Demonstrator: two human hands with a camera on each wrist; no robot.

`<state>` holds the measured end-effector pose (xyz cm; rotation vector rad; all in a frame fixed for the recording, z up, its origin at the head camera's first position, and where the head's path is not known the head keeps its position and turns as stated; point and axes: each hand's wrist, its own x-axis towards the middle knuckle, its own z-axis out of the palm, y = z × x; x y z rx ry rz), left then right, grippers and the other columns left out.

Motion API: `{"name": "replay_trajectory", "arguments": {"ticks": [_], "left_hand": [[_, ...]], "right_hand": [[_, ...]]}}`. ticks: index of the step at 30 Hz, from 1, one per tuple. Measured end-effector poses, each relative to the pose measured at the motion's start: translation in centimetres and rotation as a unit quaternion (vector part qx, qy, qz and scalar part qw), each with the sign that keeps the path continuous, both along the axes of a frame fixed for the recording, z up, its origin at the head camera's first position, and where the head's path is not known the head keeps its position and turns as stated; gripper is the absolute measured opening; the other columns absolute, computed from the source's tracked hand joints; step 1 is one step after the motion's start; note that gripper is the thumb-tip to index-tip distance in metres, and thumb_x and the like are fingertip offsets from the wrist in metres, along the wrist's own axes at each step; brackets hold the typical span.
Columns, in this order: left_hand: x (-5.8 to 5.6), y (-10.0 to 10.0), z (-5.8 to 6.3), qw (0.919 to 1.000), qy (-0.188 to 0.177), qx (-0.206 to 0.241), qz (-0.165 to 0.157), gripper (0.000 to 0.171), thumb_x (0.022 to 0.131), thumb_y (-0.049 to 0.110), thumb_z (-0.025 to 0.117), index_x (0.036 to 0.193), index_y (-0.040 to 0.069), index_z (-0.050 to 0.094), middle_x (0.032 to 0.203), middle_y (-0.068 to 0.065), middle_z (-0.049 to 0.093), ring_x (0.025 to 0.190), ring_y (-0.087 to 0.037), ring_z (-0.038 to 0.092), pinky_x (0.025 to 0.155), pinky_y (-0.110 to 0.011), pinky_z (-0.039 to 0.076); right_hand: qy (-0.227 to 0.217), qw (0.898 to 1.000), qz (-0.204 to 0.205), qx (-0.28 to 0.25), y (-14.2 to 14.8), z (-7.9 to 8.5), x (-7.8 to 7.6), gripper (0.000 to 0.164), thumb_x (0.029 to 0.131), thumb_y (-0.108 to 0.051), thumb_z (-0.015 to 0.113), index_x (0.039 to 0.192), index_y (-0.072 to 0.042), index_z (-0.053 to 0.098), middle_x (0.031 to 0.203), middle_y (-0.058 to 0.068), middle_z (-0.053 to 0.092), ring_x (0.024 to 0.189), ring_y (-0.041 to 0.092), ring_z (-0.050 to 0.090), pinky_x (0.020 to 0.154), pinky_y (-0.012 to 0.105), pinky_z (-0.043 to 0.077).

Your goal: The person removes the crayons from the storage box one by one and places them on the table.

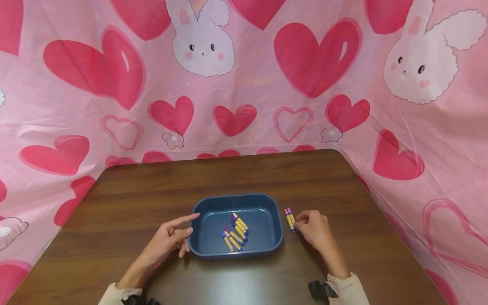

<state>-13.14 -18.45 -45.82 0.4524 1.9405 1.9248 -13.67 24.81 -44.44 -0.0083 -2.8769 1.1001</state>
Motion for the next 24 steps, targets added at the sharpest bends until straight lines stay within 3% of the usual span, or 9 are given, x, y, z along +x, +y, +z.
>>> {"name": "replay_trajectory", "arguments": {"ticks": [15,24], "left_hand": [[0.09,0.01,0.14,1.0,0.004,0.004,-0.003,0.053,0.102,0.018,0.057,0.15,0.001,0.04,0.07,-0.026,0.065,0.052,-0.015,0.061,0.056,-0.028,0.055],[0.02,0.05,0.11,1.0,-0.004,-0.002,0.001,0.054,0.102,0.02,0.058,0.15,0.002,0.041,0.068,-0.016,0.068,0.053,-0.015,0.061,0.056,-0.028,0.055]], "right_hand": [[-0.006,1.0,0.003,0.014,0.18,-0.12,0.03,0.006,0.081,-0.008,0.073,0.085,-0.005,0.076,0.08,0.003,0.071,0.072,0.016,0.058,0.065,0.034,0.048],[-0.012,1.0,0.004,0.013,0.19,0.1,0.36,0.006,0.082,-0.008,0.073,0.085,-0.004,0.075,0.076,0.001,0.068,0.07,0.015,0.055,0.062,0.032,0.046]]}}
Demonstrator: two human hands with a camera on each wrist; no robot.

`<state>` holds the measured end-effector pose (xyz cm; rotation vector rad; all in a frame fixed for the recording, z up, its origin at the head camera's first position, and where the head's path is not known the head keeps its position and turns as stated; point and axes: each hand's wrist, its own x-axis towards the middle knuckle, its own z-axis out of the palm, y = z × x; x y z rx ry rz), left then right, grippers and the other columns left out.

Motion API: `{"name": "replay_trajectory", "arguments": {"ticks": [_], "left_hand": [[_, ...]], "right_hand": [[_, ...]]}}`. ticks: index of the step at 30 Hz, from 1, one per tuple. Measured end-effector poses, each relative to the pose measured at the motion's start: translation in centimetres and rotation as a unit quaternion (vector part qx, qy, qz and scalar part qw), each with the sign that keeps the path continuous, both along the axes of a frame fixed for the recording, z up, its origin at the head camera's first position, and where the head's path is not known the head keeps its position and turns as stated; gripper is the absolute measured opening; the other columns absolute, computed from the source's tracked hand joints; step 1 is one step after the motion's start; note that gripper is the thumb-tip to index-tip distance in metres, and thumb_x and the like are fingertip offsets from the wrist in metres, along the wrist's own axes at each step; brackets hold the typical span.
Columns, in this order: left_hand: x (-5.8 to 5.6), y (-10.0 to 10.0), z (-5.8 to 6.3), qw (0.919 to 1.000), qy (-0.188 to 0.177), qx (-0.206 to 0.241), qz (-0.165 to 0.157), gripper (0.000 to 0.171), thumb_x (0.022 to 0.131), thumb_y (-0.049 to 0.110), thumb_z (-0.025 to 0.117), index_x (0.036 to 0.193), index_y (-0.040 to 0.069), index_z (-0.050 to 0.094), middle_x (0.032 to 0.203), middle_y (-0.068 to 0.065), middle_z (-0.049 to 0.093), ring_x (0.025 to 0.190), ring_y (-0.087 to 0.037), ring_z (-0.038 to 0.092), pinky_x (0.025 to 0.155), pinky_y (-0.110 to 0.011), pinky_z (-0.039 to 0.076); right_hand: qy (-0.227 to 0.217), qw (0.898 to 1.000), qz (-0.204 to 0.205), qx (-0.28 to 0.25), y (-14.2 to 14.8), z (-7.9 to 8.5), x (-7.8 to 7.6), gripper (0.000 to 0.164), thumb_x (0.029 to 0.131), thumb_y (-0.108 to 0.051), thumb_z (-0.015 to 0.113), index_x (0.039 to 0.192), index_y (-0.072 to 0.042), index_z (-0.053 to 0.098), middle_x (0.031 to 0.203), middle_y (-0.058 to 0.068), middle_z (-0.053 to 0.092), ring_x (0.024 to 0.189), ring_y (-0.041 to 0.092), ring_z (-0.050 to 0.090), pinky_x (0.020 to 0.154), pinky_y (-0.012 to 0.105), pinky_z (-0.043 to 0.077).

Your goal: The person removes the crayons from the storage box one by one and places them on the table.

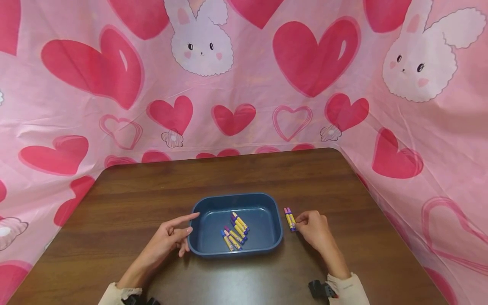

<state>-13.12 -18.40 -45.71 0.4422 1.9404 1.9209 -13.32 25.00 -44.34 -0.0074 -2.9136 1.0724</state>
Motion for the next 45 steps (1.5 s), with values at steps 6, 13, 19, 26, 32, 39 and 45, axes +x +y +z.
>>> {"name": "replay_trajectory", "arguments": {"ticks": [6,13,19,26,32,39,45], "left_hand": [[0.0,0.0,0.0,1.0,-0.001,-0.007,0.006,0.053,0.102,0.021,0.059,0.15,0.005,0.043,0.068,-0.014,0.068,0.053,-0.015,0.061,0.056,-0.028,0.055],[0.0,0.1,0.1,0.9999,-0.002,-0.009,0.007,0.053,0.102,0.021,0.058,0.15,0.004,0.042,0.067,-0.01,0.068,0.053,-0.015,0.061,0.056,-0.028,0.055],[-0.1,0.1,0.1,0.9999,0.0,-0.011,0.01,0.053,0.101,0.021,0.059,0.149,0.005,0.043,0.067,-0.01,0.068,0.052,-0.016,0.061,0.056,-0.028,0.055],[-0.2,0.1,0.0,0.9999,0.001,-0.013,0.008,0.053,0.101,0.022,0.06,0.149,0.006,0.044,0.068,-0.012,0.068,0.053,-0.016,0.062,0.057,-0.029,0.055],[0.0,0.1,0.0,1.0,0.001,-0.002,0.006,0.053,0.102,0.02,0.058,0.15,0.005,0.043,0.067,-0.01,0.068,0.053,-0.016,0.061,0.056,-0.028,0.055],[0.0,0.0,0.1,1.0,-0.007,-0.003,0.005,0.054,0.102,0.021,0.058,0.15,0.005,0.042,0.068,-0.009,0.069,0.054,-0.016,0.062,0.057,-0.028,0.055],[0.1,0.0,0.2,1.0,-0.008,0.004,0.003,0.055,0.102,0.022,0.059,0.15,0.003,0.041,0.068,-0.008,0.069,0.053,-0.015,0.062,0.056,-0.027,0.054]], "right_hand": [[0.003,1.0,-0.003,-0.006,0.1,0.0,0.1,0.007,0.083,-0.009,0.07,0.087,-0.006,0.075,0.073,0.0,0.067,0.066,0.013,0.057,0.059,0.03,0.046],[0.012,1.0,0.013,-0.012,0.2,-0.1,0.0,0.008,0.085,-0.008,0.072,0.091,-0.003,0.076,0.079,0.003,0.071,0.069,0.013,0.059,0.06,0.029,0.047],[0.057,0.998,-0.014,0.002,0.1,0.1,0.0,0.009,0.085,-0.009,0.072,0.09,-0.003,0.076,0.079,0.004,0.072,0.072,0.016,0.065,0.064,0.033,0.05],[0.158,0.985,-0.063,0.006,-0.8,1.2,0.3,0.007,0.083,-0.005,0.073,0.089,-0.003,0.076,0.074,0.001,0.07,0.069,0.015,0.063,0.064,0.028,0.048],[0.227,0.972,-0.067,-0.007,-2.8,3.0,0.9,0.008,0.083,-0.002,0.071,0.09,-0.005,0.076,0.072,0.0,0.069,0.065,0.01,0.059,0.06,0.013,0.042],[0.243,0.97,0.02,-0.009,-5.1,4.5,1.3,0.012,0.084,0.003,0.074,0.092,-0.004,0.077,0.076,0.001,0.072,0.062,0.009,0.06,0.056,0.02,0.048],[0.2,0.977,0.071,-0.013,-7.6,5.3,1.2,0.012,0.091,-0.002,0.069,0.1,-0.006,0.076,0.065,-0.007,0.061,0.055,0.008,0.054,0.049,0.023,0.046]]}}
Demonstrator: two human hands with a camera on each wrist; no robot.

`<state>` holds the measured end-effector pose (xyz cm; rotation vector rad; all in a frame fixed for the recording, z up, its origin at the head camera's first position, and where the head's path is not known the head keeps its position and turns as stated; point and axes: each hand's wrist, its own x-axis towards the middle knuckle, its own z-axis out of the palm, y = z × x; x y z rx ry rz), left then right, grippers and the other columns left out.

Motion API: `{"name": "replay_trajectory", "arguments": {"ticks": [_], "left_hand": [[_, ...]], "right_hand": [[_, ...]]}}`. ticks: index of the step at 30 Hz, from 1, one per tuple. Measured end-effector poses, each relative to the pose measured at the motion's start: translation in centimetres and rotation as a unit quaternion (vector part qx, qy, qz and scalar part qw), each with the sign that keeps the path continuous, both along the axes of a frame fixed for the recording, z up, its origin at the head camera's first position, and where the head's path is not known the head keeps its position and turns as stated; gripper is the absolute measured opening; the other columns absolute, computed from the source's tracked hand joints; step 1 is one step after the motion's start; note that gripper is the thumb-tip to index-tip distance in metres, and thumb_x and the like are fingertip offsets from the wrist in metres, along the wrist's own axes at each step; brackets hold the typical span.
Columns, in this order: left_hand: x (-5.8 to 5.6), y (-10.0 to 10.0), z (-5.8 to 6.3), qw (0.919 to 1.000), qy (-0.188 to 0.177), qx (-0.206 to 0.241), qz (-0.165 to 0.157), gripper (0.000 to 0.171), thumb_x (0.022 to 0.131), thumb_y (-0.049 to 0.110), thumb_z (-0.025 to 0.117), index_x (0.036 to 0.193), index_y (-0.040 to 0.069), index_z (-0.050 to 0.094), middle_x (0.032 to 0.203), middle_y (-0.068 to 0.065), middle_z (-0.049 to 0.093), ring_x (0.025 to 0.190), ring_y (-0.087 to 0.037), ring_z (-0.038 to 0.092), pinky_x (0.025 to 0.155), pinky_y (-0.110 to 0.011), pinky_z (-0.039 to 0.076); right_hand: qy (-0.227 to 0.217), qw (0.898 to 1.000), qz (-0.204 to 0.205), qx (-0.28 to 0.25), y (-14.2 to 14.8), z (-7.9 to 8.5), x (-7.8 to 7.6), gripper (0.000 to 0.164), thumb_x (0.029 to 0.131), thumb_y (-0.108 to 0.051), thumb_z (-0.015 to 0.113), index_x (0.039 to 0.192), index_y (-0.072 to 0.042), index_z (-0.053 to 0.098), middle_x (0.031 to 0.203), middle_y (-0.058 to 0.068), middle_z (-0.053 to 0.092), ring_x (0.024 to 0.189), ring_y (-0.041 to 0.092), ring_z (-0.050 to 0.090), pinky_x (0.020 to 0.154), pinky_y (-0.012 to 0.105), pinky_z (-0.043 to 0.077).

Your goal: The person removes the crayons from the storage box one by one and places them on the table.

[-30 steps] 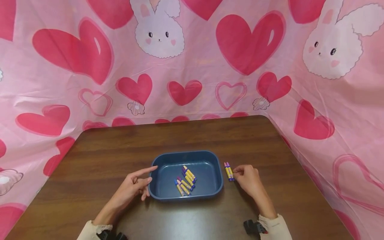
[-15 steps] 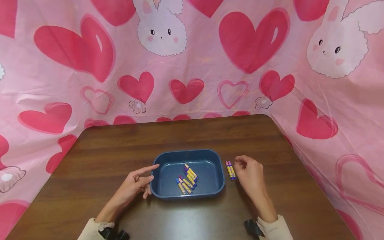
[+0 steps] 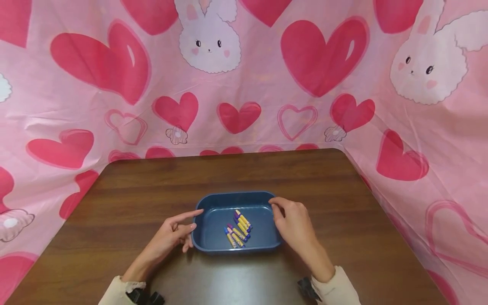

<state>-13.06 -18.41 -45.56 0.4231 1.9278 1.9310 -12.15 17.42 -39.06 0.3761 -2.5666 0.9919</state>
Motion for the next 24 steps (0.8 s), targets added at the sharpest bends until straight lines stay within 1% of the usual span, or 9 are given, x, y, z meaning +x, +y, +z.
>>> {"name": "replay_trajectory", "arguments": {"ticks": [1,4,8,11,14,16,18,20,24], "left_hand": [[0.0,0.0,0.0,1.0,-0.001,0.001,0.0,0.056,0.101,0.022,0.059,0.15,0.003,0.041,0.068,-0.008,0.069,0.053,-0.015,0.062,0.056,-0.027,0.054],[0.0,0.1,0.0,1.0,0.0,0.003,-0.002,0.056,0.102,0.022,0.059,0.15,0.002,0.04,0.068,-0.008,0.07,0.052,-0.015,0.062,0.055,-0.027,0.054],[0.0,0.1,0.0,1.0,0.002,0.004,-0.002,0.055,0.102,0.021,0.058,0.15,0.002,0.04,0.068,-0.008,0.07,0.052,-0.015,0.062,0.055,-0.027,0.054],[0.0,0.0,-0.1,1.0,0.002,0.001,0.0,0.055,0.102,0.022,0.059,0.15,0.003,0.041,0.068,-0.008,0.069,0.052,-0.015,0.062,0.056,-0.027,0.055],[0.0,0.1,-0.2,1.0,0.004,0.001,-0.002,0.055,0.102,0.022,0.059,0.15,0.003,0.041,0.068,-0.008,0.069,0.053,-0.015,0.062,0.056,-0.027,0.055],[0.0,0.1,-0.3,1.0,0.006,0.003,-0.005,0.055,0.102,0.022,0.058,0.15,0.003,0.041,0.068,-0.007,0.069,0.053,-0.014,0.062,0.055,-0.027,0.054],[0.0,0.2,-0.3,0.9999,0.009,0.004,-0.007,0.055,0.102,0.022,0.058,0.15,0.002,0.041,0.068,-0.007,0.069,0.053,-0.014,0.062,0.055,-0.027,0.054],[0.0,0.1,-0.3,0.9999,0.011,0.005,-0.009,0.054,0.102,0.022,0.058,0.15,0.002,0.041,0.067,-0.007,0.069,0.053,-0.014,0.062,0.055,-0.026,0.054],[0.0,0.0,-0.2,0.9999,0.01,0.005,-0.006,0.054,0.102,0.021,0.058,0.15,0.001,0.041,0.067,-0.007,0.069,0.053,-0.014,0.061,0.055,-0.026,0.054]], "right_hand": [[-0.005,1.0,0.007,0.005,-0.4,0.1,-0.1,0.012,0.091,-0.003,0.069,0.101,-0.006,0.076,0.064,-0.007,0.059,0.054,0.008,0.052,0.049,0.024,0.044],[-0.012,0.999,0.031,0.025,-1.8,0.1,-0.6,0.012,0.09,-0.004,0.071,0.101,-0.007,0.076,0.072,-0.004,0.066,0.059,0.007,0.054,0.053,0.024,0.048],[-0.012,0.997,0.063,0.049,-3.8,-0.5,-1.6,0.017,0.086,-0.002,0.074,0.102,-0.007,0.075,0.089,0.003,0.072,0.073,0.009,0.061,0.068,0.029,0.055],[-0.039,0.996,0.074,0.041,-5.1,-1.3,-2.3,0.029,0.085,-0.002,0.075,0.113,-0.006,0.07,0.086,-0.001,0.069,0.075,0.009,0.061,0.07,0.029,0.054],[-0.076,0.994,0.072,0.032,-6.0,-2.6,-2.6,0.04,0.085,-0.002,0.074,0.123,-0.005,0.064,0.08,-0.008,0.064,0.071,0.006,0.057,0.067,0.026,0.052],[-0.094,0.992,0.072,0.049,-6.3,-3.4,-2.6,0.042,0.085,-0.002,0.073,0.126,-0.003,0.061,0.077,-0.01,0.059,0.068,0.006,0.054,0.064,0.025,0.049],[-0.103,0.989,0.075,0.072,-6.5,-4.0,-2.7,0.039,0.086,-0.003,0.072,0.124,-0.002,0.062,0.075,-0.009,0.058,0.065,0.007,0.051,0.061,0.025,0.047],[-0.103,0.986,0.08,0.1,-6.6,-4.5,-2.8,0.032,0.086,-0.004,0.072,0.117,-0.002,0.065,0.075,-0.007,0.058,0.066,0.009,0.05,0.06,0.027,0.046],[-0.095,0.984,0.087,0.123,-6.8,-4.8,-3.0,0.016,0.085,-0.003,0.074,0.1,-0.002,0.07,0.08,0.0,0.063,0.072,0.013,0.054,0.067,0.034,0.051]]}}
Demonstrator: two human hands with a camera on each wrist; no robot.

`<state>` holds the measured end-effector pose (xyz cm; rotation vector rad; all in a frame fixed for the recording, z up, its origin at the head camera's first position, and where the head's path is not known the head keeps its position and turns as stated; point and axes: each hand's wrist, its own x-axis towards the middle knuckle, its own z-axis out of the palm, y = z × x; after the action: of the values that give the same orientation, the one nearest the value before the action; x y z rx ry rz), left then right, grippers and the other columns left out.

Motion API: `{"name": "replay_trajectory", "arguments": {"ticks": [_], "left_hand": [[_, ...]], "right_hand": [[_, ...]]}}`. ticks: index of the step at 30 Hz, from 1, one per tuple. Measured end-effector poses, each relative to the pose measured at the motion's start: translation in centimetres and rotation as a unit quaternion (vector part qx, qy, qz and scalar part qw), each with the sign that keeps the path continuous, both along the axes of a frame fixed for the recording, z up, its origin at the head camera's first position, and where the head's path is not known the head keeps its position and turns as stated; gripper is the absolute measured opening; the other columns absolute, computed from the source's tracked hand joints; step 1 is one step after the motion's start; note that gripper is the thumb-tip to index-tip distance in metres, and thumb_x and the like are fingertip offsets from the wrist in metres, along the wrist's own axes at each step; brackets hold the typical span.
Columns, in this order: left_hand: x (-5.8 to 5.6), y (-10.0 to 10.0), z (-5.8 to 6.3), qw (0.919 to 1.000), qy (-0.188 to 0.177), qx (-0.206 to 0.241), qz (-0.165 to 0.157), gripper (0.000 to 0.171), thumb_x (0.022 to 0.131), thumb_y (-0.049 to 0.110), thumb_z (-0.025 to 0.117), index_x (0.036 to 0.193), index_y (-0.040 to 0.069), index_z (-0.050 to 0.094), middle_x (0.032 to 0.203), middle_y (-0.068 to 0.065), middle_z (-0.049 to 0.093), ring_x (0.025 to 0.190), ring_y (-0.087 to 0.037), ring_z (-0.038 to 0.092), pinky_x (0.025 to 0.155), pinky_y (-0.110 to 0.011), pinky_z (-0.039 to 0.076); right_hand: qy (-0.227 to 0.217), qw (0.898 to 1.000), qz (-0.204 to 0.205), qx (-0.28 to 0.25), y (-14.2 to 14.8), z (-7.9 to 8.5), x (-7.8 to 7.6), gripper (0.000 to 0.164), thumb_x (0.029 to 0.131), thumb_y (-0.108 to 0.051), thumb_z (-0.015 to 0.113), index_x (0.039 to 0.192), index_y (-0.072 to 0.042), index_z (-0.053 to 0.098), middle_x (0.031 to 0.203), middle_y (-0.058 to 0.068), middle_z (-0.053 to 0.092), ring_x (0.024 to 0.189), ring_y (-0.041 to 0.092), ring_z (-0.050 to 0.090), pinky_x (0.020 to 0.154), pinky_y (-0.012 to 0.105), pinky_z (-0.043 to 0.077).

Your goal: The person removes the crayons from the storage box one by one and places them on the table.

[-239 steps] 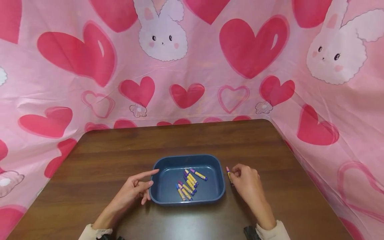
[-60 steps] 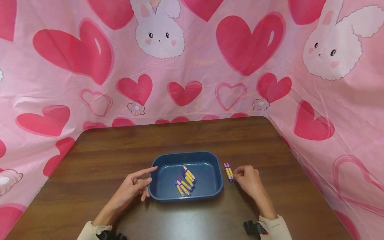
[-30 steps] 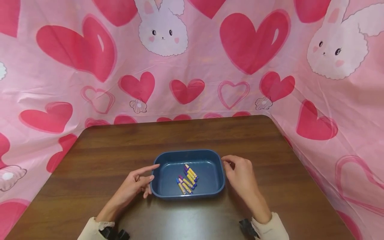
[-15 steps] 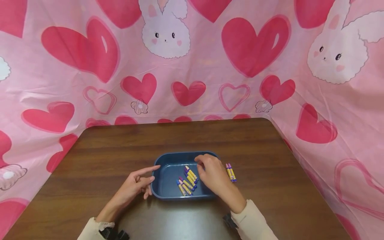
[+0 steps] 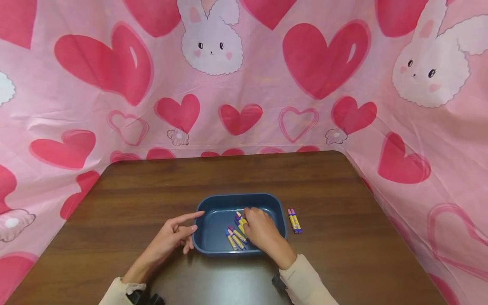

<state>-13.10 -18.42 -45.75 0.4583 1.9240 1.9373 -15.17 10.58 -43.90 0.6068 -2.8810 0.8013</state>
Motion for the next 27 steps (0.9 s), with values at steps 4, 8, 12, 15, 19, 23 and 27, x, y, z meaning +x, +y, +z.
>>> {"name": "replay_trajectory", "arguments": {"ticks": [4,8,12,15,19,23,27], "left_hand": [[0.01,-0.08,0.01,1.0,0.003,0.0,0.003,0.054,0.102,0.02,0.058,0.149,0.001,0.042,0.067,-0.008,0.069,0.052,-0.014,0.061,0.055,-0.027,0.054],[0.03,-0.11,-0.09,0.9999,0.011,0.004,0.004,0.052,0.102,0.018,0.058,0.149,0.0,0.042,0.066,-0.009,0.068,0.052,-0.014,0.061,0.054,-0.028,0.054],[0.01,-0.06,-0.14,0.9998,0.016,0.01,0.003,0.052,0.102,0.017,0.057,0.149,-0.001,0.041,0.065,-0.008,0.068,0.052,-0.014,0.06,0.054,-0.028,0.054],[-0.04,0.0,-0.14,0.9998,0.014,0.011,0.002,0.052,0.102,0.017,0.057,0.149,-0.001,0.041,0.066,-0.008,0.068,0.052,-0.014,0.06,0.054,-0.028,0.054],[-0.08,0.09,-0.12,0.9999,0.013,0.009,0.002,0.052,0.102,0.017,0.057,0.149,-0.001,0.042,0.066,-0.009,0.068,0.052,-0.014,0.06,0.054,-0.028,0.055],[-0.07,0.18,-0.12,0.9999,0.012,0.0,0.003,0.053,0.102,0.019,0.058,0.149,0.0,0.042,0.067,-0.01,0.068,0.052,-0.014,0.061,0.055,-0.028,0.055],[-0.04,0.2,-0.13,0.9999,0.011,-0.005,0.004,0.053,0.102,0.019,0.058,0.149,0.001,0.043,0.068,-0.011,0.068,0.052,-0.015,0.061,0.056,-0.028,0.055]], "right_hand": [[-0.003,1.0,-0.006,0.0,-0.19,-0.02,0.04,0.009,0.086,-0.003,0.072,0.095,-0.001,0.072,0.084,0.006,0.066,0.075,0.016,0.057,0.071,0.038,0.054],[-0.006,1.0,-0.017,0.006,-0.26,0.03,-0.01,0.006,0.086,-0.001,0.071,0.092,-0.001,0.072,0.082,0.006,0.066,0.073,0.017,0.056,0.07,0.037,0.055],[-0.007,1.0,-0.019,0.013,-0.17,-0.04,-0.13,0.007,0.081,0.002,0.073,0.087,-0.001,0.071,0.075,0.003,0.061,0.069,0.016,0.052,0.064,0.034,0.051],[-0.008,1.0,-0.017,0.016,-0.03,-0.14,-0.14,0.011,0.076,0.004,0.074,0.084,-0.002,0.069,0.073,0.002,0.056,0.069,0.016,0.049,0.062,0.033,0.047],[-0.012,1.0,-0.016,0.016,0.09,-0.22,-0.07,0.012,0.074,0.004,0.074,0.079,-0.004,0.066,0.071,0.001,0.052,0.069,0.017,0.047,0.061,0.033,0.043],[-0.019,1.0,-0.022,0.009,0.13,-0.18,0.01,0.011,0.079,0.0,0.075,0.076,-0.005,0.066,0.069,0.001,0.052,0.066,0.016,0.046,0.059,0.031,0.042],[-0.028,0.999,-0.029,0.004,0.16,-0.1,0.08,0.011,0.083,-0.001,0.075,0.077,-0.005,0.066,0.068,0.0,0.054,0.065,0.014,0.047,0.057,0.028,0.042]]}}
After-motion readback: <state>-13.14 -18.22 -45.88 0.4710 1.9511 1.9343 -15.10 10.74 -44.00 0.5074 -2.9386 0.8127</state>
